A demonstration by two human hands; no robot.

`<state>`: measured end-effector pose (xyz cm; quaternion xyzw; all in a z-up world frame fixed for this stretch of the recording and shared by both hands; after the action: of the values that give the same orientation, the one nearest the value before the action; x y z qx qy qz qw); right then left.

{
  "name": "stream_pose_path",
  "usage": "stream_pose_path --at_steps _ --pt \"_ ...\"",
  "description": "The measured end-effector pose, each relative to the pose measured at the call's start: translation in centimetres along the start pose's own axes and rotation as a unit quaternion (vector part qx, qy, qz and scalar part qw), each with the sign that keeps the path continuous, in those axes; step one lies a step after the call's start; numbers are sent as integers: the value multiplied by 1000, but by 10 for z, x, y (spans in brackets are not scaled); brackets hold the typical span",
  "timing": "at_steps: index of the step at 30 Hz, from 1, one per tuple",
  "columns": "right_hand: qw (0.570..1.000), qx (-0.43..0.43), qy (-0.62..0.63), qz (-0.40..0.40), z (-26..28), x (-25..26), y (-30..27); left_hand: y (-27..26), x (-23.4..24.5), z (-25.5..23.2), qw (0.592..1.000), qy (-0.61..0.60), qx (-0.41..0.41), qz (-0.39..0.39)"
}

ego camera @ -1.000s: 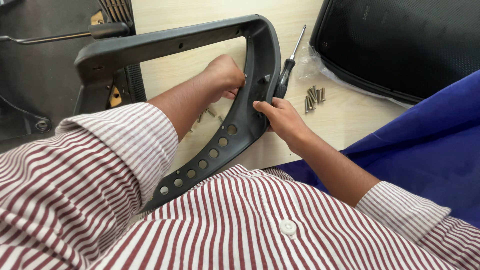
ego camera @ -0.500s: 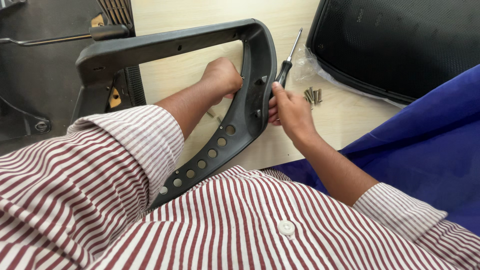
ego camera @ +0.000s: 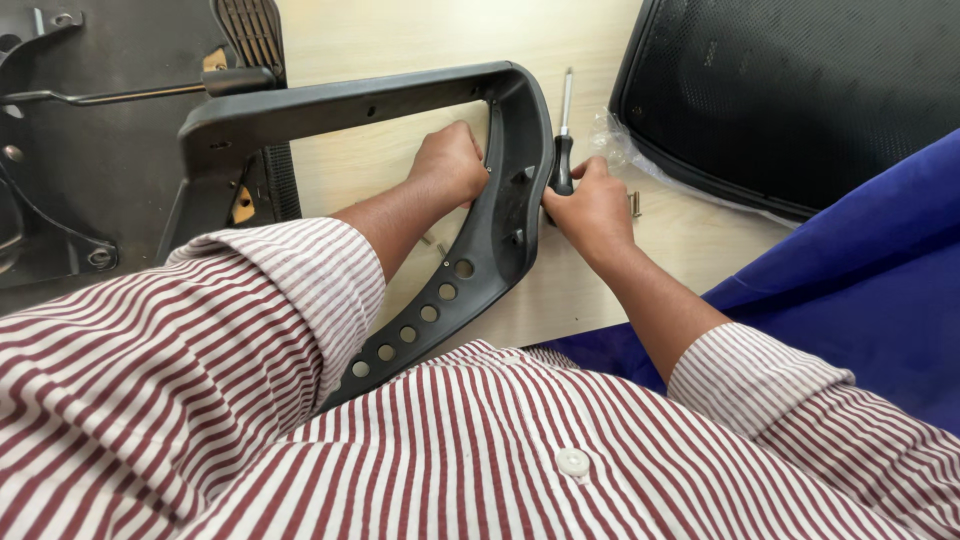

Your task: The person holds a black plastic chair back frame and inserts screws into its holes. They then use a screwdriver to tighten the screws into the frame. The task involves assembling a chair component.

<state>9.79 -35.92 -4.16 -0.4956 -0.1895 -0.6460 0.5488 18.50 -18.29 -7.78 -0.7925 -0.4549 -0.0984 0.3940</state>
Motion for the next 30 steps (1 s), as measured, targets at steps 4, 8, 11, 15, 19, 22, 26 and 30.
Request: stream_pose_path --at_steps 4,8,11,15,19,22,26,30 --pt "992 -26 126 17 -6 11 -11 0 -2 1 998 39 -31 -25" --pt "996 5 79 -47 -11 50 -12 -16 5 -4 993 96 -68 -21" --pt "984 137 23 -111 -6 97 -17 -43 23 -15 972 131 -182 -76" --pt "990 139 2 -33 10 153 -24 -72 65 -33 906 260 -278 -187" --pt "972 206 -112 2 40 170 -13 -90 119 -26 833 410 -270 -256" --pt "933 318 -169 8 57 164 0 -94 136 -7 831 483 -184 -204" --pt "921 332 -204 28 64 153 16 -94 131 14 817 539 -138 -151" --pt "914 331 -230 37 70 149 24 -93 124 24 825 514 -152 -179"
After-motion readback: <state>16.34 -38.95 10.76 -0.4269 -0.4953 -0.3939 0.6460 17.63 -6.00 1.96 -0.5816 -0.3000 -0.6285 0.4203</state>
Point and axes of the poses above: each hand's wrist, its own y-axis towards the middle knuckle, its own x-axis out of the back of the hand, z = x × y, the point moved 2 cm from there along y, towards the middle knuckle, and after that the axes turned 7 degrees about z, right-handed, at the moved point
